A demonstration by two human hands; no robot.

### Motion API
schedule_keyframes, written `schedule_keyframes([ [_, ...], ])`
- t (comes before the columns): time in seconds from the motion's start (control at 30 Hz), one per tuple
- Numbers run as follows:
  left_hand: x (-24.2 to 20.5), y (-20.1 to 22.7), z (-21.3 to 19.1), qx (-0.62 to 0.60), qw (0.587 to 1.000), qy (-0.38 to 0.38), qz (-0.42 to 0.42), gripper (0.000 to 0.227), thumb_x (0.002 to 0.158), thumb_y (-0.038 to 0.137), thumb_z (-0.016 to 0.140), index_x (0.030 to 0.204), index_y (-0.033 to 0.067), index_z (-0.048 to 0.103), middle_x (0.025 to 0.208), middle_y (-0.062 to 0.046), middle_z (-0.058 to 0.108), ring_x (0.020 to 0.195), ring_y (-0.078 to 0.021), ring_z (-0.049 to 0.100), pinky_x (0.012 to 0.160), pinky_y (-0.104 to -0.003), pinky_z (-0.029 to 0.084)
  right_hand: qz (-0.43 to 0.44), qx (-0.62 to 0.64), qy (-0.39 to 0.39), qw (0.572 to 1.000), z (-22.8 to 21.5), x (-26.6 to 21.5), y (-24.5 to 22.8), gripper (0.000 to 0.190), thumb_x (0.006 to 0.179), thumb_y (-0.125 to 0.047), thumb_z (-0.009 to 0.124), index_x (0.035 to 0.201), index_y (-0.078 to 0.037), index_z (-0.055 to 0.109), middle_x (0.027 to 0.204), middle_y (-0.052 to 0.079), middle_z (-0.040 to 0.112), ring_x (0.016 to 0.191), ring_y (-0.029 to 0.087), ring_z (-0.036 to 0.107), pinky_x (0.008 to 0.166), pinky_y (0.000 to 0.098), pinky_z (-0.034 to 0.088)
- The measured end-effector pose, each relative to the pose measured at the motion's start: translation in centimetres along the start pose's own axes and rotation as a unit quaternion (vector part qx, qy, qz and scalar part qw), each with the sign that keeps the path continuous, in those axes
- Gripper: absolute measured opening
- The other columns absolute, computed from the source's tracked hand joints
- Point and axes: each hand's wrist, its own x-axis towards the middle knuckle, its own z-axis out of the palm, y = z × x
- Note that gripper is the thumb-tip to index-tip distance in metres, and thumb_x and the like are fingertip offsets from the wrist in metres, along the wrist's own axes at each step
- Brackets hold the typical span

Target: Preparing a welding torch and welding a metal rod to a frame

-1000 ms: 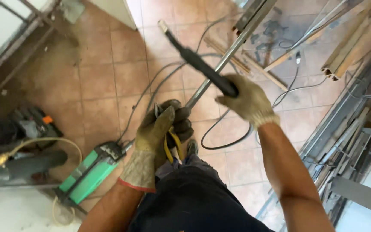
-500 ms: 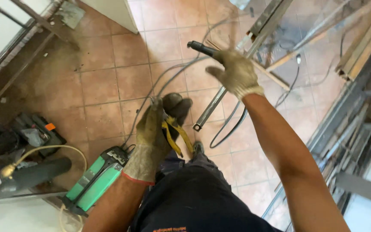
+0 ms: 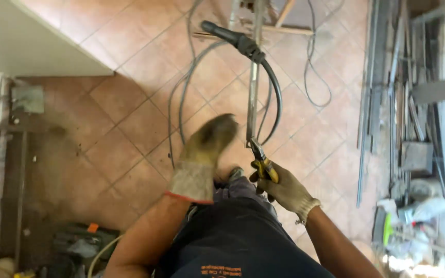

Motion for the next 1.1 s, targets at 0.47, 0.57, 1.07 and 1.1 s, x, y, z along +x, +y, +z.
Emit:
schedule_keyframes([
  [0.47, 8.5, -11.1, 4.5, -0.628, 0.681, -0.315, -0.207, 0.058, 0.100, 0.043, 0.062, 0.126, -0.0089, 0.066, 0.087, -0.018, 0.071, 0.070, -0.0237, 0.069, 0.054, -0.023, 0.052, 0.163, -0.029, 0.135, 0.977, 6.8, -3.7, 0.4, 0.078, 0.082, -0.029, 0.063, 0.156, -0.032, 0.040, 0.131, 0.015, 0.071, 0.129, 0.038, 0.062, 0.109, 0.0533, 0.048],
  [0.57, 8.4, -9.0, 2.7, -0.535, 0.764, -0.315, -0.176, 0.057, 0.098, 0.045, 0.062, 0.119, -0.0083, 0.068, 0.082, -0.017, 0.069, 0.068, -0.0230, 0.067, 0.056, -0.022, 0.051, 0.160, 0.013, 0.156, 0.975, 8.7, -1.7, 2.7, 0.078, 0.083, -0.024, 0.061, 0.157, -0.034, 0.038, 0.136, 0.010, 0.069, 0.130, 0.028, 0.063, 0.112, 0.0459, 0.049],
  [1.07, 10.1, -4.4, 1.6, 0.080, 0.974, -0.200, 0.070, 0.051, 0.087, 0.061, 0.054, 0.087, 0.0143, 0.076, 0.075, -0.007, 0.077, 0.084, -0.0269, 0.077, 0.063, -0.036, 0.055, 0.168, 0.017, 0.221, 0.960, 11.1, 0.7, 3.2, 0.068, 0.084, -0.035, 0.067, 0.150, -0.034, 0.051, 0.124, 0.015, 0.072, 0.119, 0.038, 0.066, 0.103, 0.0515, 0.053],
  [1.1, 9.9, -4.2, 2.0, 0.081, 0.974, -0.202, 0.068, 0.051, 0.087, 0.061, 0.054, 0.087, 0.0143, 0.076, 0.075, -0.007, 0.077, 0.084, -0.0269, 0.077, 0.063, -0.036, 0.055, 0.171, 0.018, 0.221, 0.960, 11.3, 1.4, 4.5, 0.068, 0.084, -0.035, 0.067, 0.150, -0.034, 0.051, 0.124, 0.015, 0.072, 0.119, 0.038, 0.066, 0.103, 0.0515, 0.053],
])
